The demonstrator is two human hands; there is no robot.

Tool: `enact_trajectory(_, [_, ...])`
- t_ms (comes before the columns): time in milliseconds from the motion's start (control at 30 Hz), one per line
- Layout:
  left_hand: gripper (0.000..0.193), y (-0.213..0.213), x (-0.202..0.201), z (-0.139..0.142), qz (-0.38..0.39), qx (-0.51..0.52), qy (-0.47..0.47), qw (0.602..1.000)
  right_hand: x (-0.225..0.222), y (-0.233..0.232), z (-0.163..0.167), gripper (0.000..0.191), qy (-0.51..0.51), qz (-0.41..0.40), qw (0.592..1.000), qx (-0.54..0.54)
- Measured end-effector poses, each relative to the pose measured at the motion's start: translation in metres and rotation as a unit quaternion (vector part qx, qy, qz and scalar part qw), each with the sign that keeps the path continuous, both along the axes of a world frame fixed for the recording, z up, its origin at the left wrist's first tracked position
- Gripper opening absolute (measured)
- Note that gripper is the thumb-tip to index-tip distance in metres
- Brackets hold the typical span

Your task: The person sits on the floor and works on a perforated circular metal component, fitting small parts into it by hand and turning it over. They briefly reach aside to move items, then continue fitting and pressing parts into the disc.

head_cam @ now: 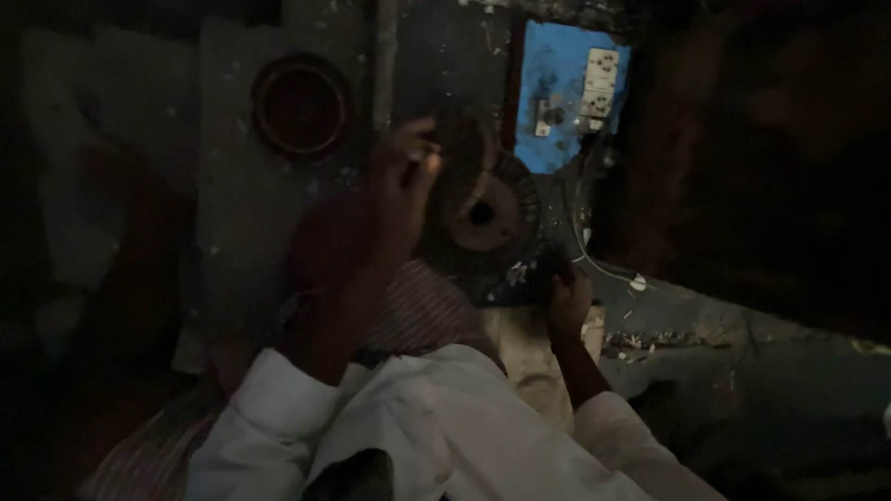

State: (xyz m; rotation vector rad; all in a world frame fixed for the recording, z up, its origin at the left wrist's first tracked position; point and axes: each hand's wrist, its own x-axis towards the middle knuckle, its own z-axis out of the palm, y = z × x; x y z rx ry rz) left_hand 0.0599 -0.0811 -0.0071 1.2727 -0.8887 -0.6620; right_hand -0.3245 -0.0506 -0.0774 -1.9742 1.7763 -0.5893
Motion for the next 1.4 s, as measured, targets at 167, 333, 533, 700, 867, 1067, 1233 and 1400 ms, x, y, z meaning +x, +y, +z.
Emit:
enact_trajectory(167, [0.014, 0.0, -0.016, -0.009, -0.006, -0.071, -0.132, 0.989, 0.007, -0.002, 0.001, 0.034, 0.05, 0.003, 0.999, 0.009])
enact_trajectory(333, [0.02, 0.008, -0.054, -0.013, -0.057, -0.027, -0.317, 0.946, 0.005, -0.016, -0.003, 0.035, 0.072, 0.023, 0.995, -0.057])
enact_trajectory(533, [0.016, 0.01, -0.055, -0.026, -0.133, 0.057, -0.393, 0.908, 0.009, -0.045, 0.019, 0.023, 0.047, 0.033, 0.994, -0.097])
enact_trajectory(700, [0.034, 0.011, -0.051, -0.027, -0.145, 0.065, -0.391, 0.906, 0.056, -0.1, 0.095, 0.019, -0.066, 0.116, 0.962, -0.236])
enact_trajectory(867, [0.072, 0.016, -0.035, -0.016, -0.201, 0.119, -0.41, 0.882, 0.096, -0.15, 0.152, 0.018, -0.12, 0.165, 0.95, -0.236])
enact_trajectory(1067, [0.07, 0.016, -0.021, -0.015, -0.23, 0.136, -0.384, 0.884, 0.07, -0.137, 0.085, 0.019, -0.1, 0.077, 0.985, -0.12])
enact_trajectory(1233, [0.072, 0.032, -0.02, -0.048, -0.117, 0.143, -0.114, 0.976, 0.047, -0.061, 0.017, 0.054, -0.166, -0.018, 0.96, 0.225])
enact_trajectory(1400, [0.078, 0.007, -0.021, -0.092, -0.098, 0.427, 0.185, 0.879, 0.071, -0.028, 0.001, 0.064, -0.423, -0.134, 0.8, 0.404])
